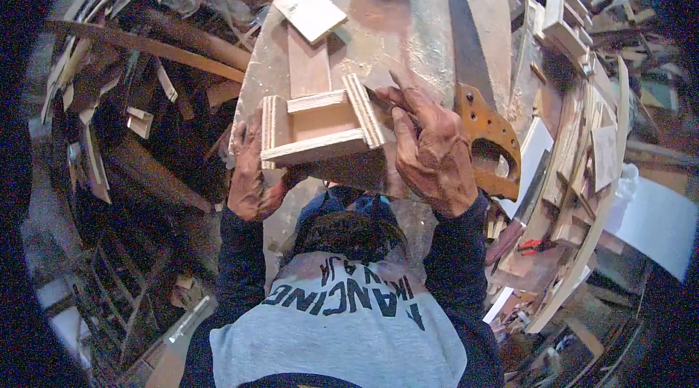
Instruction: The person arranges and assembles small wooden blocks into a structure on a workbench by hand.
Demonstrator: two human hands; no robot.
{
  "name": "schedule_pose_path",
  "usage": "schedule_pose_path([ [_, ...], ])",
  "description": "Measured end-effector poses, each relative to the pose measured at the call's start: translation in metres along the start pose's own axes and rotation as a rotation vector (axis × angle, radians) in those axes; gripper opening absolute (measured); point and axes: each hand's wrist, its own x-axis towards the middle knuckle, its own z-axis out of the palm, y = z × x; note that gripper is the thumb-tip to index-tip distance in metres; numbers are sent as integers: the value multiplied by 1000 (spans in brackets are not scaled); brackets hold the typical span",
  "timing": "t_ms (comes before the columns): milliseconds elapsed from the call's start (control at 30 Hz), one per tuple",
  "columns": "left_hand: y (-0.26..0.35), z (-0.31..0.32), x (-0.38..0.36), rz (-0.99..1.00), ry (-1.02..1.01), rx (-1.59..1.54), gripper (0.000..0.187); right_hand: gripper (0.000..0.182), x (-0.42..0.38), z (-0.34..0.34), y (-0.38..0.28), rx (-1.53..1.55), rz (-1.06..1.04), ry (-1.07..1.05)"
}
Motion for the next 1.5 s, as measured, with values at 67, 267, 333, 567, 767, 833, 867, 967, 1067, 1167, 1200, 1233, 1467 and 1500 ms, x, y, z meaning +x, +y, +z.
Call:
schedule_pose_path([
  [67,7,-6,2,-59,-20,-23,90,42,-5,-3,0,50,22,54],
  [267,-18,12,-16,-239,-42,-226,97,39,-26,-4,8,-84,-102,154],
  [333,-20,15,-18,-318,-11,-303,96,38,-32,-1,9,-65,-101,146],
  [567,18,0,-8,-347,7,-248,91,28,-45,8,13,-54,-126,245],
  [767,26,10,-19,-343,96,-149,99,22,-46,18,19,-80,-177,287],
  [833,26,11,-21,-393,83,-130,98,23,-46,18,21,-37,-188,272],
  [867,18,14,-28,-436,94,-180,96,23,-46,18,22,-15,-195,262],
  [967,-20,29,-50,-523,151,-355,91,25,-47,19,23,-28,-206,248],
  [1067,0,22,-39,-357,151,-203,77,26,-46,21,25,-57,-216,244],
  [1167,-1,22,-35,-195,151,5,57,27,-45,21,25,-54,-220,226],
  [1200,0,22,-33,-150,166,52,49,26,-45,20,23,-55,-211,214],
  [1233,12,21,-24,-103,203,66,38,26,-45,18,21,-57,-202,202],
  [1467,-1,29,-29,-234,168,-159,59,24,-42,16,19,-94,-216,168],
  [1500,9,22,-24,-178,157,-69,61,24,-43,17,18,-97,-214,170],
])
